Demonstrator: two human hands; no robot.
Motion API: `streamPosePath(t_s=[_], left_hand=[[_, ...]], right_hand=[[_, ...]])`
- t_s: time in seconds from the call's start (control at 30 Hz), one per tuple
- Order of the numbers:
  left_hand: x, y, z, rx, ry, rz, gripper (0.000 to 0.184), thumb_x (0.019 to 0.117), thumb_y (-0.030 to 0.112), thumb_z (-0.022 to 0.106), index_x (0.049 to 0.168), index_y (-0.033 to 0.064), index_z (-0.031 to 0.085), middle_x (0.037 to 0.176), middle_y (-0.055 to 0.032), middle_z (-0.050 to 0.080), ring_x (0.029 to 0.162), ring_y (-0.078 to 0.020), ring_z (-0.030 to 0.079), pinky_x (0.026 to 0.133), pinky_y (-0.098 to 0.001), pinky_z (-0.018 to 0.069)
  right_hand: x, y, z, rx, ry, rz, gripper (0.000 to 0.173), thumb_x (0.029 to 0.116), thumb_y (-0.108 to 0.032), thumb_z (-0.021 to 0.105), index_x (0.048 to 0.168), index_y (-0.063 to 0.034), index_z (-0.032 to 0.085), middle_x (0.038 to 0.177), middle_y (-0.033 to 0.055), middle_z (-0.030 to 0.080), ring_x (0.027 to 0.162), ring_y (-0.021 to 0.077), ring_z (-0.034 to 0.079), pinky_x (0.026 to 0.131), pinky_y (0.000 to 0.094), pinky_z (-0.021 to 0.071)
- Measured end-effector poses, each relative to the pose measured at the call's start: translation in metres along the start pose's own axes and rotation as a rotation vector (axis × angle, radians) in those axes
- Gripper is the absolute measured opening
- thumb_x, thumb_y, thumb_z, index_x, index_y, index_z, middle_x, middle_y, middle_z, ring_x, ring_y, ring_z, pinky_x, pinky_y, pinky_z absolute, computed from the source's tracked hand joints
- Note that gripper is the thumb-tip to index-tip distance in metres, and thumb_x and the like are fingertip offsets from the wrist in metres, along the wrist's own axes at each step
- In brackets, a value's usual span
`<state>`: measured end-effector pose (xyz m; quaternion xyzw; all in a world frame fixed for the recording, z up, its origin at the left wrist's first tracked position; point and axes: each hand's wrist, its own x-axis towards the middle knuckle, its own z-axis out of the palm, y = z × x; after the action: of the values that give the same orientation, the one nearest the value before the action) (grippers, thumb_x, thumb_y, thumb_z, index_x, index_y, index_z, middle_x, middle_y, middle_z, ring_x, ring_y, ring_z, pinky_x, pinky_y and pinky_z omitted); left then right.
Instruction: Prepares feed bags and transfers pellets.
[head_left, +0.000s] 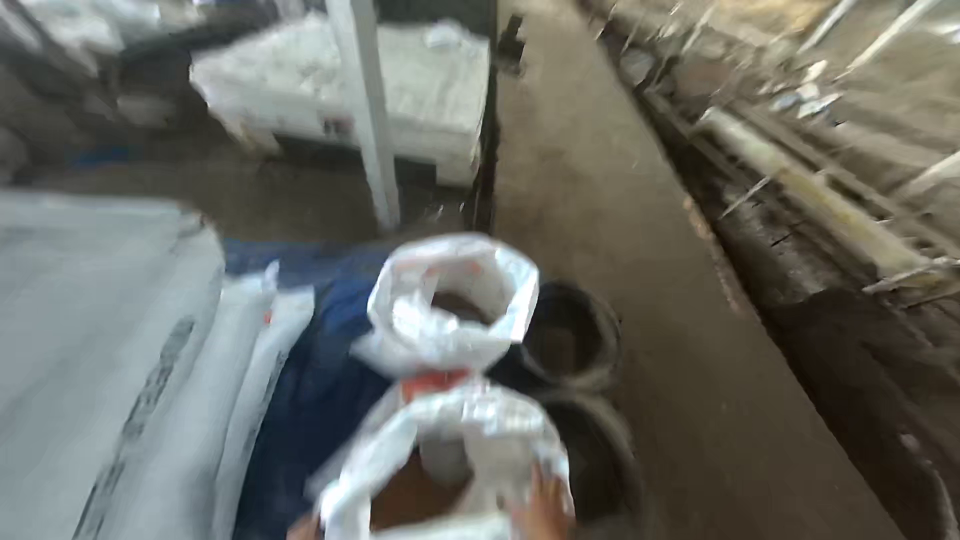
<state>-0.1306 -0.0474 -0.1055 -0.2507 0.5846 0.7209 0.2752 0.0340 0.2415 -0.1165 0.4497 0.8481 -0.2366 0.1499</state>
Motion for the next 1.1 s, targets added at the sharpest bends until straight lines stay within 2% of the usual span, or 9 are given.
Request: streamPosePath(t_s=[0.17,0.33,0.43,0.53,0.6,0.67,0.8,0.97,1.1], left_hand=[[-0.019,0.005,0.011,-0.363,0.233,0.061,0.054,0.1049,0.022,0.011,0.083,0.0169,0.060,0.072,0.0022,0.071,0.068,-0.0092,0.070,0.061,-0.0302,0.0602],[0.000,-0.015,-0.008,-0.423,0.184,0.133,0.056,0.1028,0.020,0.011,0.080,0.0155,0.062,0.074,0.0009,0.073,0.071,-0.0085,0.072,0.064,-0.0285,0.0609],[0.017,-0.004,-0.017,-0.208,0.171,-0.035,0.049,0.1030,0.021,0.015,0.094,0.0139,0.062,0.080,-0.0012,0.073,0.074,-0.0121,0.071,0.065,-0.0325,0.0609],[0.031,0.013,-0.029,0.349,0.397,-0.040,0.030,0.1024,0.014,0.035,0.127,0.0099,0.052,0.101,-0.0056,0.065,0.086,-0.0141,0.066,0.071,-0.0362,0.0573],[0.015,0.027,-0.030,0.870,0.377,0.173,0.065,0.0947,0.019,0.053,0.153,-0.0031,0.034,0.143,-0.0235,0.050,0.128,-0.0302,0.052,0.102,-0.0499,0.0457],[-0.014,0.027,0.002,1.360,0.231,0.594,0.087,0.0914,0.049,0.059,0.149,-0.0121,0.037,0.152,-0.0422,0.032,0.141,-0.0561,0.036,0.113,-0.0660,0.0318],[-0.006,-0.037,0.085,1.551,-0.146,1.071,0.079,0.0796,0.042,0.080,0.149,0.0185,0.051,0.153,-0.0256,0.045,0.142,-0.0529,0.038,0.113,-0.0713,0.0288],[0.133,-0.068,0.093,1.616,-0.250,0.774,0.065,0.0953,0.019,0.068,0.155,0.0327,0.046,0.167,-0.0204,0.025,0.150,-0.0589,0.012,0.106,-0.0887,0.0027],[0.205,-0.049,0.109,1.606,-0.239,0.869,0.050,0.0946,0.002,0.062,0.139,0.0242,0.062,0.137,-0.0213,0.061,0.126,-0.0515,0.055,0.095,-0.0816,0.0377]], right_hand=[[0.070,-0.004,0.013,0.010,-0.106,0.144,0.122,0.0734,-0.055,0.087,0.162,-0.0038,0.022,0.161,0.0320,0.026,0.146,0.0522,0.032,0.103,0.0727,0.0420],[0.117,0.015,0.042,-0.024,-0.101,0.286,0.113,0.0712,-0.054,0.090,0.160,-0.0141,0.033,0.154,0.0302,0.038,0.137,0.0509,0.043,0.094,0.0719,0.0457],[0.126,0.020,0.057,0.096,0.011,0.338,0.106,0.0746,-0.037,0.091,0.158,-0.0083,0.034,0.157,0.0362,0.026,0.142,0.0574,0.030,0.102,0.0681,0.0439],[0.127,0.014,0.068,0.407,0.171,0.279,0.079,0.0818,-0.002,0.078,0.149,0.0050,0.036,0.143,0.0347,0.046,0.132,0.0487,0.048,0.108,0.0542,0.0457],[0.121,0.000,0.059,0.566,0.124,0.246,0.062,0.0928,0.000,0.065,0.149,0.0011,0.038,0.132,0.0281,0.060,0.119,0.0395,0.063,0.099,0.0533,0.0526],[0.113,-0.021,0.038,0.675,0.044,0.222,0.046,0.0986,-0.002,0.056,0.145,-0.0001,0.050,0.129,0.0232,0.065,0.118,0.0320,0.064,0.102,0.0523,0.0508],[0.100,-0.055,0.004,0.889,-0.083,0.149,0.027,0.0994,0.004,0.043,0.108,0.0025,0.069,0.089,0.0052,0.070,0.080,0.0051,0.067,0.076,0.0265,0.0578],[0.107,-0.044,-0.012,1.038,-0.419,-0.066,0.033,0.0873,0.009,0.041,0.098,-0.0016,0.070,0.083,-0.0016,0.073,0.075,0.0023,0.067,0.071,0.0238,0.0588],[0.133,-0.002,-0.001,0.942,-0.569,-0.256,0.030,0.0835,0.001,0.043,0.083,-0.0124,0.070,0.076,-0.0087,0.070,0.069,-0.0004,0.064,0.066,0.0233,0.0567]])
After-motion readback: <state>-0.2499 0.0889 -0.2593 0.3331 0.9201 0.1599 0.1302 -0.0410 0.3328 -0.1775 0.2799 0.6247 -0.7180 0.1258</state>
